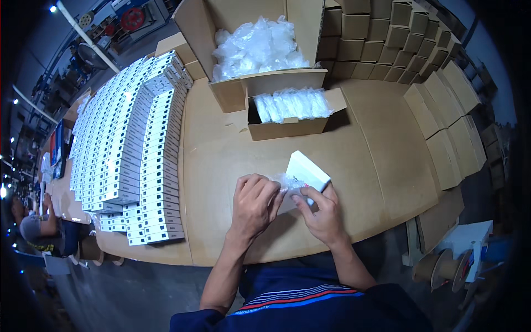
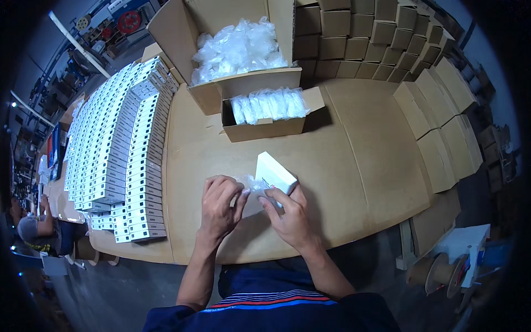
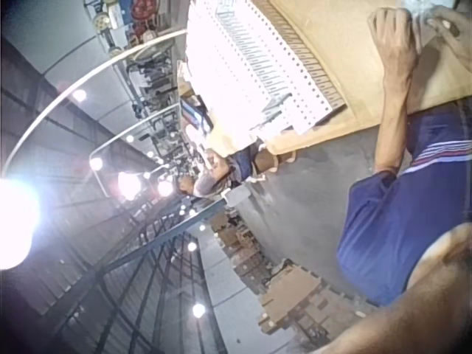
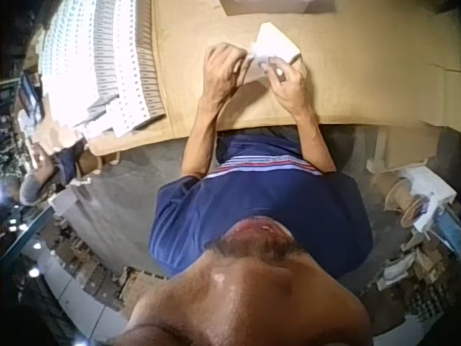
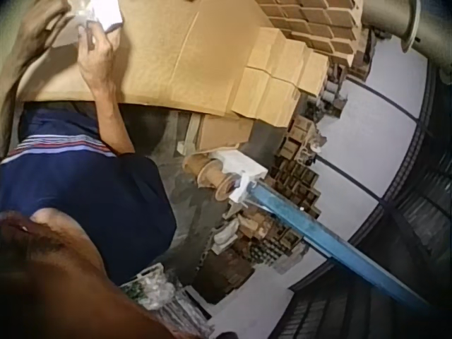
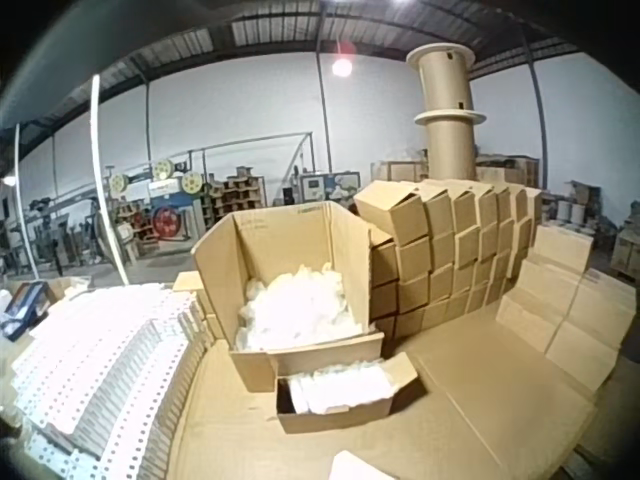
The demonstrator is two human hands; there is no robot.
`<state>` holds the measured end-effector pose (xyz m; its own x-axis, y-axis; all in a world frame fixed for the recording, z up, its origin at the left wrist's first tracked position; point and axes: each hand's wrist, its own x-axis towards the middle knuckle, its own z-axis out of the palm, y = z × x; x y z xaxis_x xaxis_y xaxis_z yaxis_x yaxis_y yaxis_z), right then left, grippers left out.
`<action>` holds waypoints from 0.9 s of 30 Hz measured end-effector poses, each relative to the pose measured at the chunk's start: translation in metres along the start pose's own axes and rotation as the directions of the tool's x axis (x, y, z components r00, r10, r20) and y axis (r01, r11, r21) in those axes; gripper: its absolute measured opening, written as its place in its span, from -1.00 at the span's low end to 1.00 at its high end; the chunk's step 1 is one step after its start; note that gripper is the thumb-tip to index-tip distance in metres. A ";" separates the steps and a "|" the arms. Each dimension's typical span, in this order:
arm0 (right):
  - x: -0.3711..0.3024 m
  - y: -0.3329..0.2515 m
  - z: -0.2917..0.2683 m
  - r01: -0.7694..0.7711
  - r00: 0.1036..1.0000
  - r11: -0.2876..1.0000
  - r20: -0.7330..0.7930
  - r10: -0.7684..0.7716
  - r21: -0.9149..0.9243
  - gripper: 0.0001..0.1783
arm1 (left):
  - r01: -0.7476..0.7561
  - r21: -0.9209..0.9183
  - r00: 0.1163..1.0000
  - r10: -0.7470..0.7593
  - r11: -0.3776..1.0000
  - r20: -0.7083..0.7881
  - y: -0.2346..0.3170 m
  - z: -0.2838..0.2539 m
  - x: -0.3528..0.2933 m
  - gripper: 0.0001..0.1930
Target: The person places white boxes into a cardboard box and seals it by hand.
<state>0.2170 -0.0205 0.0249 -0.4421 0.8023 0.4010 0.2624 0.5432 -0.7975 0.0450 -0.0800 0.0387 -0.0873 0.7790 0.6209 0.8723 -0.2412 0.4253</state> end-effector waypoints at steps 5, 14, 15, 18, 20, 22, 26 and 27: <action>-0.003 0.020 -0.009 -0.053 0.990 0.998 0.131 0.047 0.043 -0.82 | 0.315 -0.207 0.940 -0.334 0.926 -0.064 -0.004 0.004 0.005 -0.86; -0.015 0.033 0.008 -0.171 0.979 0.971 -0.086 0.187 0.165 -0.79 | 0.438 -0.811 0.777 -0.617 0.388 0.124 0.011 0.020 -0.030 -0.43; -0.015 0.031 0.008 -0.182 0.980 0.967 -0.048 0.194 0.180 -0.81 | 0.571 -0.754 0.752 -0.574 0.325 0.323 0.013 0.018 -0.032 -0.41; -0.009 0.034 -0.004 -0.167 0.986 0.955 0.056 0.158 0.245 -0.81 | 0.568 -0.667 0.791 -0.545 0.482 0.279 0.005 0.021 -0.030 -0.50; 0.000 0.039 -0.027 -0.197 0.978 0.947 0.124 0.170 0.252 -0.75 | 0.539 -0.625 0.819 -0.524 0.565 0.232 0.004 0.016 -0.030 -0.54; 0.020 0.035 -0.048 -0.102 0.994 0.923 -0.007 0.113 0.371 -0.65 | 0.513 -0.578 0.843 -0.498 0.635 0.202 0.004 0.011 -0.033 -0.57; 0.060 0.013 -0.065 0.140 0.985 0.808 -0.161 -0.057 0.572 -0.35 | 0.498 -0.552 0.862 -0.449 0.668 0.235 0.005 0.009 -0.033 -0.58; 0.067 0.011 -0.070 0.208 0.978 0.819 -0.115 -0.173 0.535 -0.37 | 0.501 -0.544 0.861 -0.450 0.673 0.237 0.006 0.008 -0.033 -0.58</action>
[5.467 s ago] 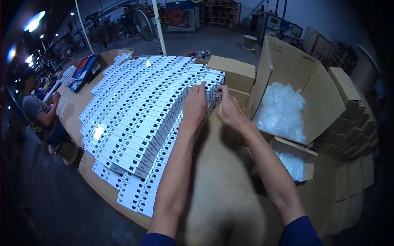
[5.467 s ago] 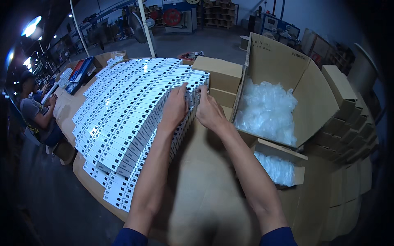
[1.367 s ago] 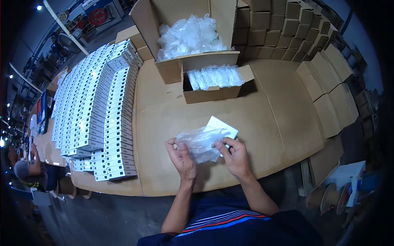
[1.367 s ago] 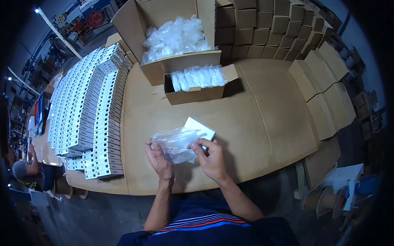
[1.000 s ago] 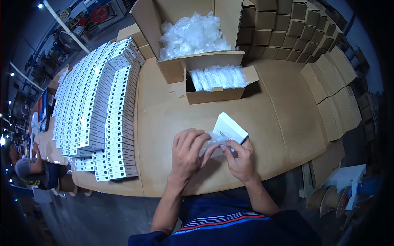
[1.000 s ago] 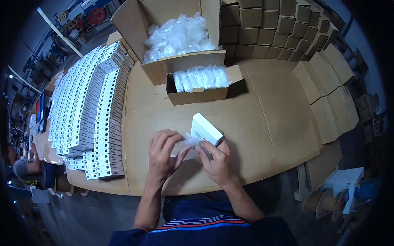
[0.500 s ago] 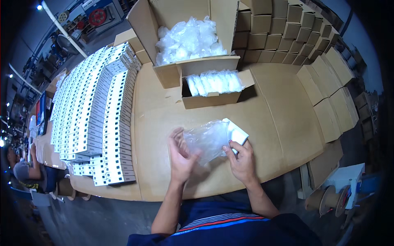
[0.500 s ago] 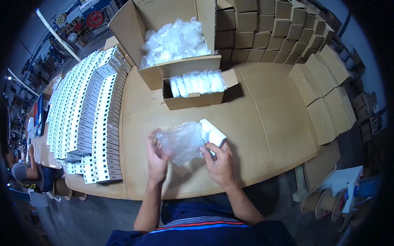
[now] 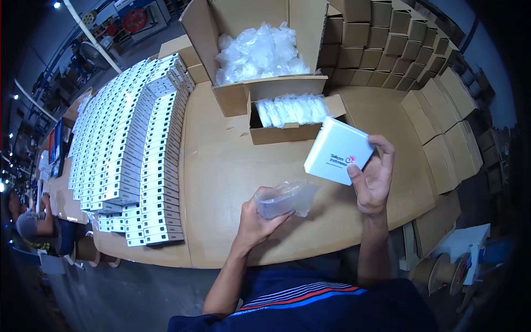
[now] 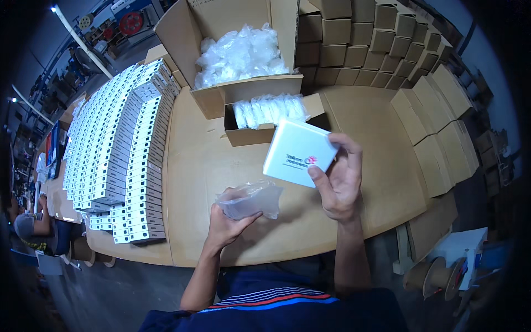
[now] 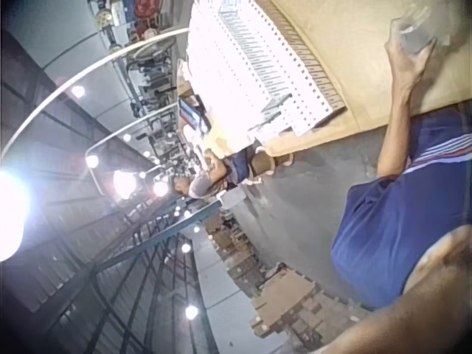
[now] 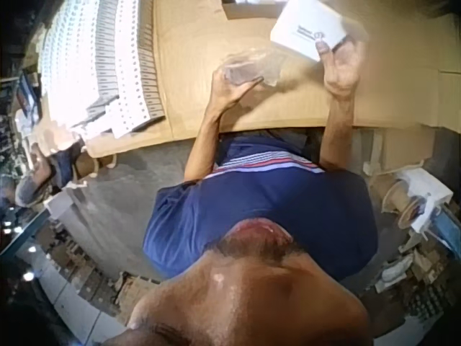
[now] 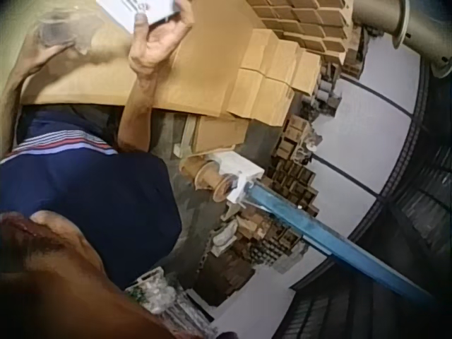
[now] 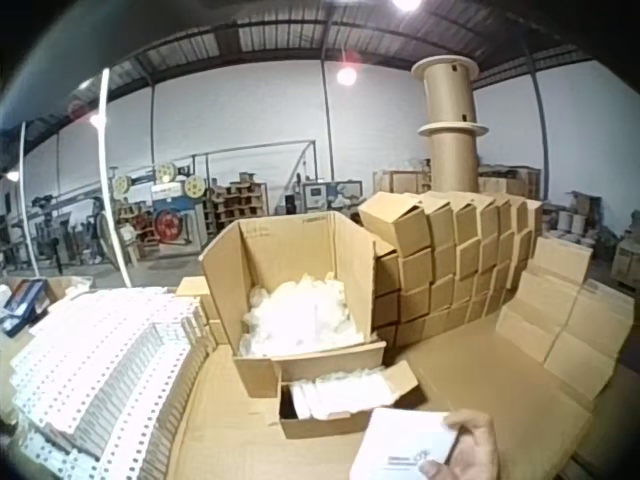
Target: The person places white boxes into a cardboard box and seals it by hand.
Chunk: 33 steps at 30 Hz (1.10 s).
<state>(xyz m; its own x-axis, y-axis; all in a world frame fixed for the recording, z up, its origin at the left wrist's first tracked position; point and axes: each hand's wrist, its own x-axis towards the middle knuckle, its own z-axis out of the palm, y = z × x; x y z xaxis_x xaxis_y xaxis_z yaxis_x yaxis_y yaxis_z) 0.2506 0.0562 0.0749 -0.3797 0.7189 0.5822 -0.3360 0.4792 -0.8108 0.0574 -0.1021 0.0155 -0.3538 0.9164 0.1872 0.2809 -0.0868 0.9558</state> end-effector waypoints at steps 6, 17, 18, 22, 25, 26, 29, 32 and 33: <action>0.020 -0.004 0.007 0.098 0.949 0.994 0.295 -0.107 0.047 -0.57 | 0.047 -0.066 0.997 -0.043 0.997 0.057 0.002 0.005 0.001 -0.56; 0.045 -0.011 0.024 0.083 0.836 0.996 0.545 -0.061 -0.016 -0.67 | 0.052 0.004 0.998 -0.052 0.999 0.028 0.002 0.008 0.000 -0.47; 0.047 -0.014 0.024 0.051 0.820 0.998 0.572 -0.016 -0.045 -0.67 | 0.064 0.024 0.998 -0.064 0.998 0.026 0.002 0.009 0.002 -0.45; 0.036 -0.007 0.034 -0.033 0.858 0.995 0.508 0.078 -0.097 -0.68 | 0.088 -0.005 0.996 -0.088 0.996 0.013 -0.006 0.006 0.000 -0.44; 0.021 0.000 0.045 -0.206 0.935 0.977 0.305 0.180 0.057 -0.70 | 0.098 -0.050 0.995 -0.098 0.994 0.016 -0.007 0.008 0.001 -0.44; 0.020 0.005 0.040 -0.247 0.914 0.968 0.343 0.219 0.040 -0.70 | 0.112 -0.072 0.994 -0.112 0.991 0.004 -0.006 0.008 0.002 -0.45; 0.015 0.012 0.042 -0.319 0.924 0.944 0.247 0.291 0.081 -0.70 | 0.131 -0.113 0.991 -0.131 0.985 0.006 -0.009 0.006 0.002 -0.45; 0.014 0.016 0.042 -0.295 0.943 0.951 0.187 0.274 0.095 -0.72 | 0.167 -0.103 0.986 -0.166 0.980 0.025 -0.006 0.005 0.003 -0.46; 0.014 0.018 0.043 -0.272 0.953 0.955 0.167 0.251 0.117 -0.73 | 0.192 -0.102 0.981 -0.189 0.976 0.032 -0.009 0.004 0.003 -0.45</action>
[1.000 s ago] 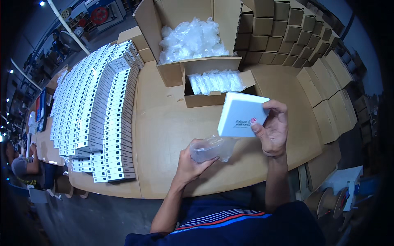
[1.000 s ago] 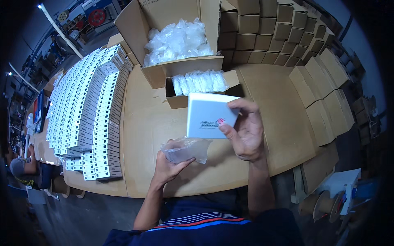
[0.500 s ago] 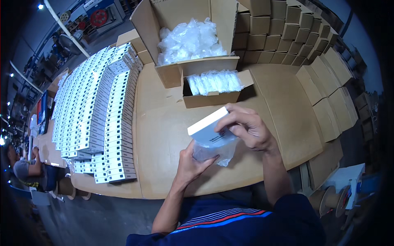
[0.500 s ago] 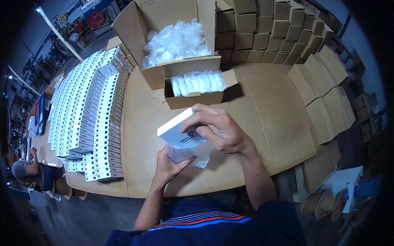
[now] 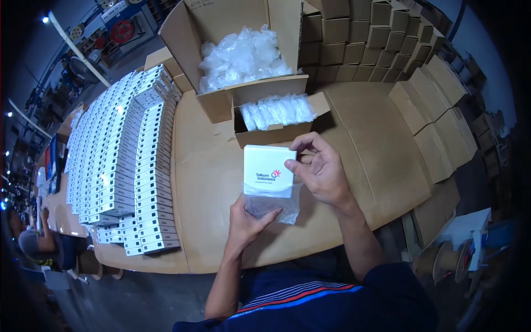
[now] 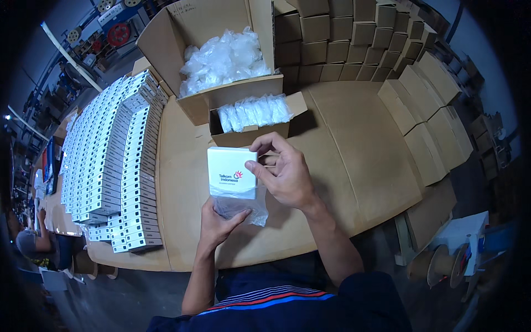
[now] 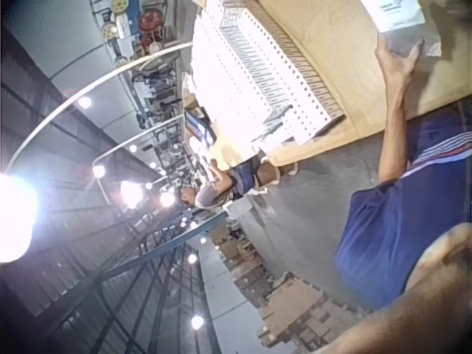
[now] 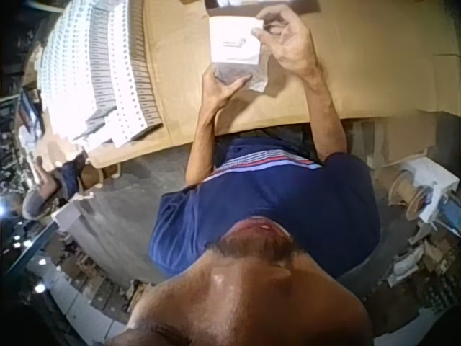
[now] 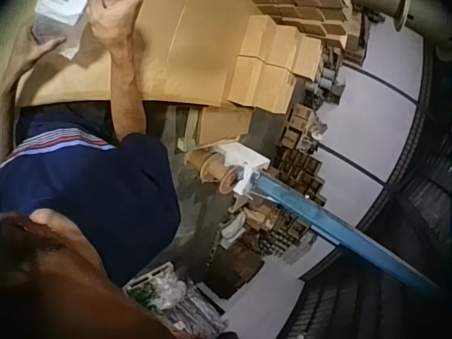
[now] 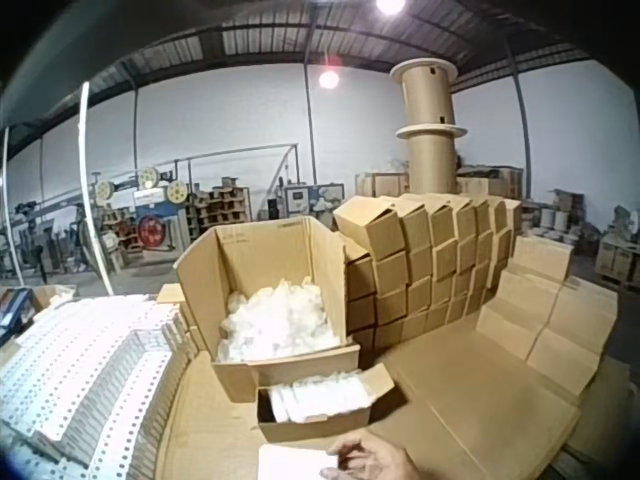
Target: The person places white boxes into a cardboard box and seals it by hand.
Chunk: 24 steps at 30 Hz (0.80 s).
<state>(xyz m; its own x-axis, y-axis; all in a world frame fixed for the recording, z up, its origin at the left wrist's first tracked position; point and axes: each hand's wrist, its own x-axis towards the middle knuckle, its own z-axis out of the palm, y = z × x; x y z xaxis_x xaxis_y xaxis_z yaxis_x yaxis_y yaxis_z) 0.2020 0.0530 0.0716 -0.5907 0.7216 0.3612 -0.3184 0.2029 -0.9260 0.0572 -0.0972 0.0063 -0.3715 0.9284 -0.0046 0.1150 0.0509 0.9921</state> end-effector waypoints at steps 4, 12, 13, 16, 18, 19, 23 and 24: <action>-0.004 0.000 0.001 -0.136 0.991 0.990 -0.003 0.136 0.038 -0.76 | -0.031 -0.042 1.000 0.031 0.999 0.002 0.001 -0.001 0.003 -0.42; -0.011 0.025 -0.004 -0.251 0.968 0.962 -0.033 0.249 -0.111 -0.67 | 0.132 -0.583 0.991 -0.096 0.802 0.094 -0.025 0.004 -0.006 -0.55; -0.014 0.030 -0.003 -0.314 0.948 0.948 -0.040 0.316 0.054 -0.65 | 0.110 -0.610 0.993 -0.115 0.785 0.031 -0.027 0.005 -0.007 -0.55; -0.034 0.043 0.001 -0.269 0.951 0.925 -0.080 0.300 0.267 -0.63 | 0.053 -0.616 0.990 -0.124 0.786 -0.073 -0.034 0.005 -0.005 -0.55; -0.048 0.051 0.000 -0.316 0.944 0.911 -0.013 0.331 0.265 -0.69 | -0.004 -0.549 0.988 -0.083 0.836 -0.133 -0.035 0.005 -0.003 -0.53; -0.053 0.058 0.002 -0.316 0.940 0.903 -0.035 0.340 0.290 -0.71 | -0.007 -0.548 0.987 -0.081 0.837 -0.137 -0.035 0.005 -0.002 -0.53; -0.054 0.064 0.007 -0.290 0.936 0.903 -0.103 0.337 0.316 -0.80 | -0.094 -0.385 0.987 0.035 0.918 -0.159 -0.036 0.000 0.001 -0.48; -0.054 0.065 0.005 -0.276 0.934 0.898 -0.125 0.335 0.343 -0.83 | -0.108 -0.339 0.988 0.062 0.935 -0.144 -0.032 -0.001 0.003 -0.45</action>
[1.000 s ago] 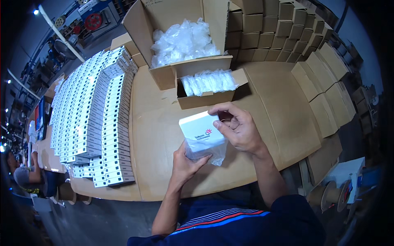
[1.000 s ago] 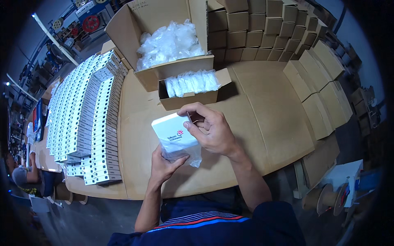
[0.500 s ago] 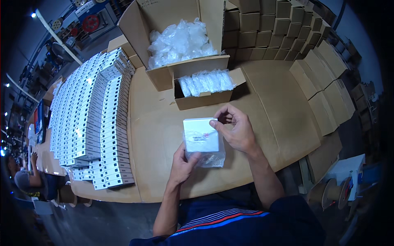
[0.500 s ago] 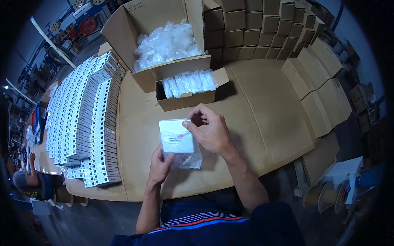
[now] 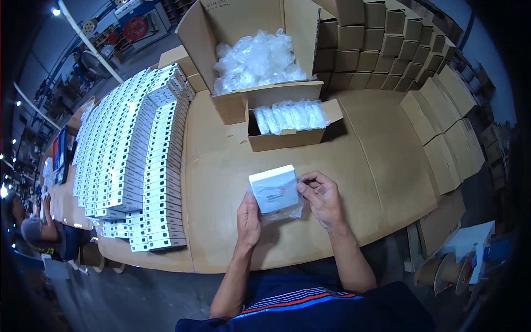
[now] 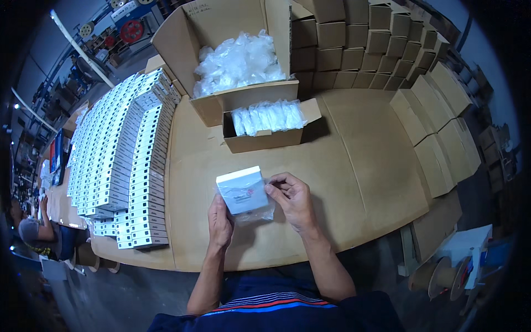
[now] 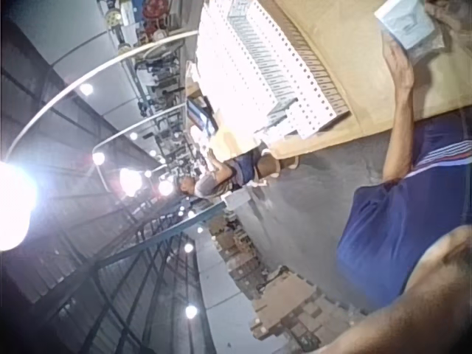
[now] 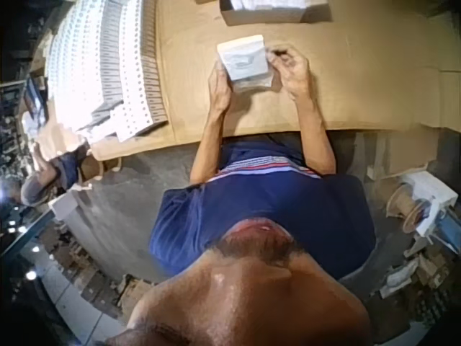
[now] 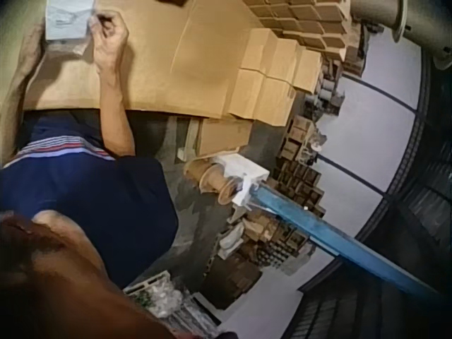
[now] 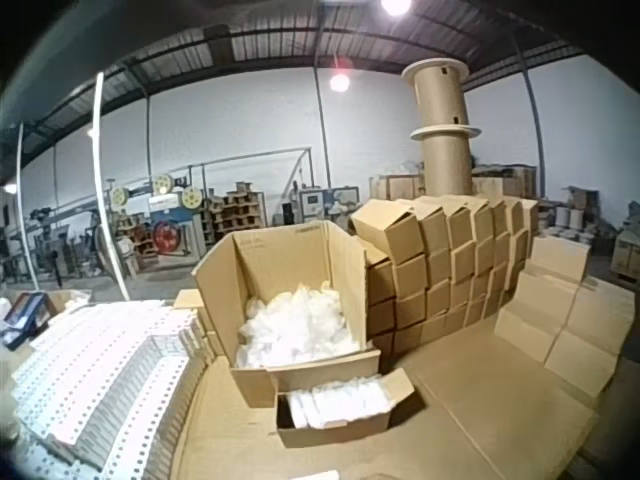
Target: The person places white boxes into a cardboard box and seals it by hand.
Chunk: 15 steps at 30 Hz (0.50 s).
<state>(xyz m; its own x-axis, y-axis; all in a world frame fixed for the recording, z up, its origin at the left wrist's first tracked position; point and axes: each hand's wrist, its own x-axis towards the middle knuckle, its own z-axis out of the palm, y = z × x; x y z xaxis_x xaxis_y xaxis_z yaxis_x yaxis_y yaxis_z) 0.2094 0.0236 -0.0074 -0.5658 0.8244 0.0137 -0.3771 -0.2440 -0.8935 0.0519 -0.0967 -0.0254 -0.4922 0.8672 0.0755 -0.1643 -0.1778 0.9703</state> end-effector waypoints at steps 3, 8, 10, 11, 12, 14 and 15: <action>0.001 0.001 -0.005 0.019 0.998 1.000 0.063 -0.020 0.015 -0.85 | -0.043 0.057 0.998 0.045 0.997 -0.039 0.008 0.004 0.001 -0.42; 0.004 -0.013 0.003 0.146 0.979 0.988 0.140 -0.151 0.047 -0.91 | -0.155 0.186 0.988 0.155 0.970 0.015 0.030 0.004 0.006 -0.36; 0.007 -0.012 -0.002 0.171 0.965 0.985 0.209 -0.160 -0.032 -0.91 | -0.136 0.176 0.991 0.136 0.975 0.012 0.030 0.003 0.006 -0.34; 0.008 -0.010 -0.003 0.152 0.959 0.988 0.240 -0.150 0.010 -0.86 | -0.125 0.133 0.992 0.125 0.983 0.006 0.025 0.001 0.007 -0.35; 0.008 -0.010 -0.002 0.131 0.952 0.990 0.271 -0.140 0.052 -0.81 | -0.114 0.090 0.993 0.114 0.989 0.001 0.022 0.000 0.008 -0.36; 0.003 -0.016 0.011 0.089 0.966 0.992 0.234 -0.109 0.092 -0.73 | -0.076 0.001 0.997 0.076 0.997 -0.014 0.019 0.002 0.008 -0.35; 0.001 -0.019 0.016 0.049 0.977 0.990 0.199 -0.075 0.135 -0.64 | -0.039 -0.086 0.999 0.037 0.996 -0.027 0.018 0.003 0.008 -0.34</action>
<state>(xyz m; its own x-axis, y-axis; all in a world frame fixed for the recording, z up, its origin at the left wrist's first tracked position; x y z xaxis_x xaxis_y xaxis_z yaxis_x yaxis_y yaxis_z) 0.2044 0.0206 0.0163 -0.6707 0.7220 0.1699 -0.4993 -0.2701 -0.8232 0.0471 -0.0913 -0.0065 -0.5211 0.8470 0.1050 -0.2179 -0.2509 0.9432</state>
